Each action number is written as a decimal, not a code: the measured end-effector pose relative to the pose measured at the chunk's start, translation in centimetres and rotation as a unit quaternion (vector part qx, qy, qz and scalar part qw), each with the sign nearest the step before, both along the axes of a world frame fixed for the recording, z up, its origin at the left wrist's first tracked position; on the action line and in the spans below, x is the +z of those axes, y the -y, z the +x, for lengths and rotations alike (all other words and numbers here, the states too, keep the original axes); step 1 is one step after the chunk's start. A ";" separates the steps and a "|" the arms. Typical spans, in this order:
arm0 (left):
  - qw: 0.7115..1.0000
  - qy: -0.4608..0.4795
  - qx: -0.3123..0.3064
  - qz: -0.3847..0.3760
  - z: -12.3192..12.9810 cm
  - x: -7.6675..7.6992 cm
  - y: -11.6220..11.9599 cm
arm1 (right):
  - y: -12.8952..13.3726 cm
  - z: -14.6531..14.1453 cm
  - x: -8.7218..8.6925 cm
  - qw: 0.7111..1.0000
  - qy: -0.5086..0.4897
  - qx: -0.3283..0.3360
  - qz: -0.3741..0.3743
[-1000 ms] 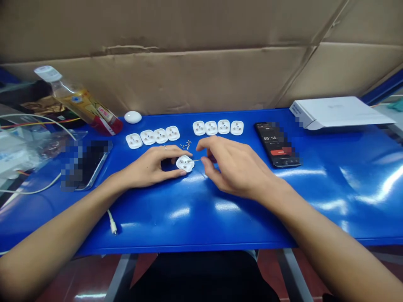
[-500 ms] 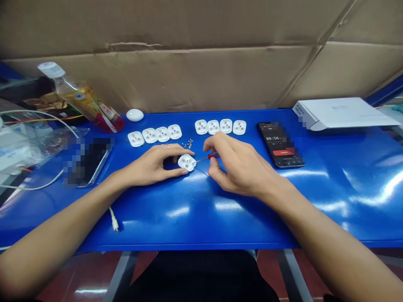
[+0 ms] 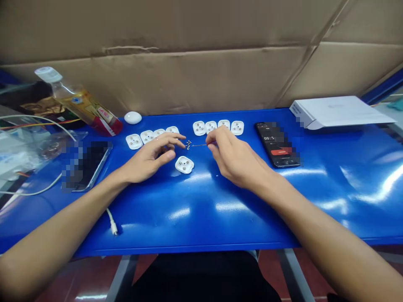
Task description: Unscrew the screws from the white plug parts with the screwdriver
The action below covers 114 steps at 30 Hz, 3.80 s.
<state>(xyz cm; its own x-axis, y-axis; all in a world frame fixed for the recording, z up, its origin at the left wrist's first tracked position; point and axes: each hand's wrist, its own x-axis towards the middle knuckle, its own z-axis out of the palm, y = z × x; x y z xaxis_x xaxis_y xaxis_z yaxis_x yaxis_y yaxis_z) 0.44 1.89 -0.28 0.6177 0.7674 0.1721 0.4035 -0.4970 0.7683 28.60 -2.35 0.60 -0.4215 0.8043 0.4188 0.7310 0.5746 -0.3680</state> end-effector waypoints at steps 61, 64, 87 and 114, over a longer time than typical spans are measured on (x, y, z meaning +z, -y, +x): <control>0.997 -0.047 -0.054 0.002 0.3 -0.2 0.6 | 1.5 -0.8 0.7 0.985 0.051 -0.018 0.162; 0.997 -0.039 -0.061 -0.010 0.6 0.0 0.9 | 1.5 -0.6 1.0 0.988 0.070 -0.028 0.134; 0.996 -0.046 -0.063 -0.030 0.7 0.2 1.0 | 1.7 -0.7 1.8 0.995 0.003 0.072 0.066; 0.997 -0.044 -0.063 -0.023 0.6 0.1 1.0 | 1.6 -0.8 1.3 0.994 -0.038 0.075 0.075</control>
<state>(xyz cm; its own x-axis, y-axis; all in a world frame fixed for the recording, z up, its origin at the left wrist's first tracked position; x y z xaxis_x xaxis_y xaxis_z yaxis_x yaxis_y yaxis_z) 1.06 0.91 -0.13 0.7214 0.6880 0.0794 0.4065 -0.5135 0.7557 27.84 -3.92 1.94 -0.4951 0.6608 0.5641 0.6061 0.7279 -0.3206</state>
